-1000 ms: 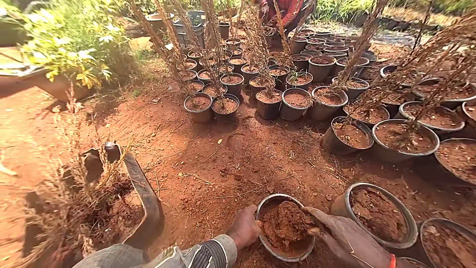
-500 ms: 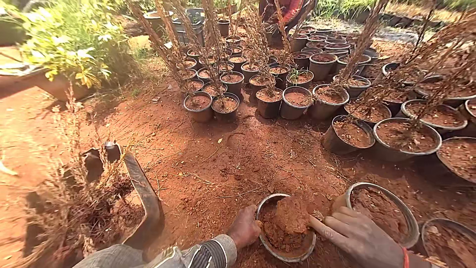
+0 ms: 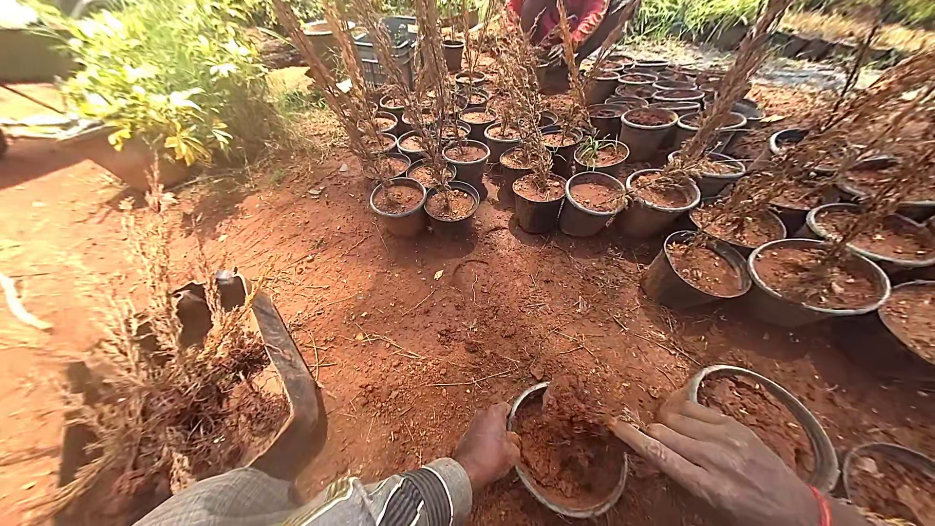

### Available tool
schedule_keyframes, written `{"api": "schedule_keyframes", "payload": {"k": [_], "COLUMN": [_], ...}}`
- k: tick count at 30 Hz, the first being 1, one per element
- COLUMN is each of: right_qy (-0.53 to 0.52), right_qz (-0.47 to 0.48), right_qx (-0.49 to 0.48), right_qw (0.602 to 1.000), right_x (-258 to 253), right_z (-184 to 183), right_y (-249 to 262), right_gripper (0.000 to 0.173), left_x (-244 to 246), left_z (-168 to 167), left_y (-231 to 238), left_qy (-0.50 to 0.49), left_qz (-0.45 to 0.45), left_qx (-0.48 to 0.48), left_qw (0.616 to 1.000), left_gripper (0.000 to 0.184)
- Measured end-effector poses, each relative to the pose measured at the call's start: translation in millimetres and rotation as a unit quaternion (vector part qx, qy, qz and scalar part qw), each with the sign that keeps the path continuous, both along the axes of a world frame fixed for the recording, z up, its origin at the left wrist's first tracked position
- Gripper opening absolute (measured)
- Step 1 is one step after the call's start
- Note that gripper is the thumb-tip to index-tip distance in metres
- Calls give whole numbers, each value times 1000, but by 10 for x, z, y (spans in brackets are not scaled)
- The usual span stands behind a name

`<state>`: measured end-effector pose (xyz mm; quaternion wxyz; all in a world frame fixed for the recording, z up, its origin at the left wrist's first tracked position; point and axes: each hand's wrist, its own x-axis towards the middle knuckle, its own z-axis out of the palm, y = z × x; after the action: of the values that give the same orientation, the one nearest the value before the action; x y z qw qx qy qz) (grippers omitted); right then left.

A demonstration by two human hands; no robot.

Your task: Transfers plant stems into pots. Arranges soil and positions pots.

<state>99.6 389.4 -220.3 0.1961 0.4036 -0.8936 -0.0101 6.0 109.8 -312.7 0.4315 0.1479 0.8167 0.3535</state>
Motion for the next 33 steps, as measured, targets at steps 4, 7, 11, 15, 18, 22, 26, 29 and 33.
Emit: {"api": "schedule_keyframes", "payload": {"k": [4, 7, 11, 15, 18, 22, 26, 29, 33], "right_qy": [-37, -175, -170, -105, -53, -6, -192, -219, -157], "right_qz": [-28, -67, -85, -94, -79, -69, -118, -133, -122], "right_qx": [21, 122, 119, 55, 8, -42, 125, 158, 111], "right_qw": [999, 975, 975, 988, 995, 997, 966, 953, 974], "right_x": [169, 281, 257, 158, 81, 134, 289, 240, 153], "right_z": [-228, -459, -450, -304, -22, 61, -265, -202, 15], "right_y": [105, 178, 89, 62, -30, -90, 96, 44, -85], "right_gripper": [34, 32, 34, 37, 36, 35, 25, 24, 35], "left_x": [9, 15, -11, -6, -21, -25, -4, -3, -28], "left_z": [-44, 17, -50, -16, 2, -24, -67, -4, -9], "left_y": [-22, 11, 15, 15, 24, 7, 7, 15, 10], "left_qy": [-3, -11, -1, 1, 4, -2, -22, -19, -18], "left_qz": [4, -5, 4, -8, -9, -1, 11, 11, 9], "left_qx": [22, 21, -9, -9, -12, 2, 13, -2, -8], "left_qw": [1000, 1000, 1000, 1000, 1000, 1000, 1000, 1000, 1000], "left_gripper": [40, 43, 41, 41, 42, 42, 45, 44, 42]}}
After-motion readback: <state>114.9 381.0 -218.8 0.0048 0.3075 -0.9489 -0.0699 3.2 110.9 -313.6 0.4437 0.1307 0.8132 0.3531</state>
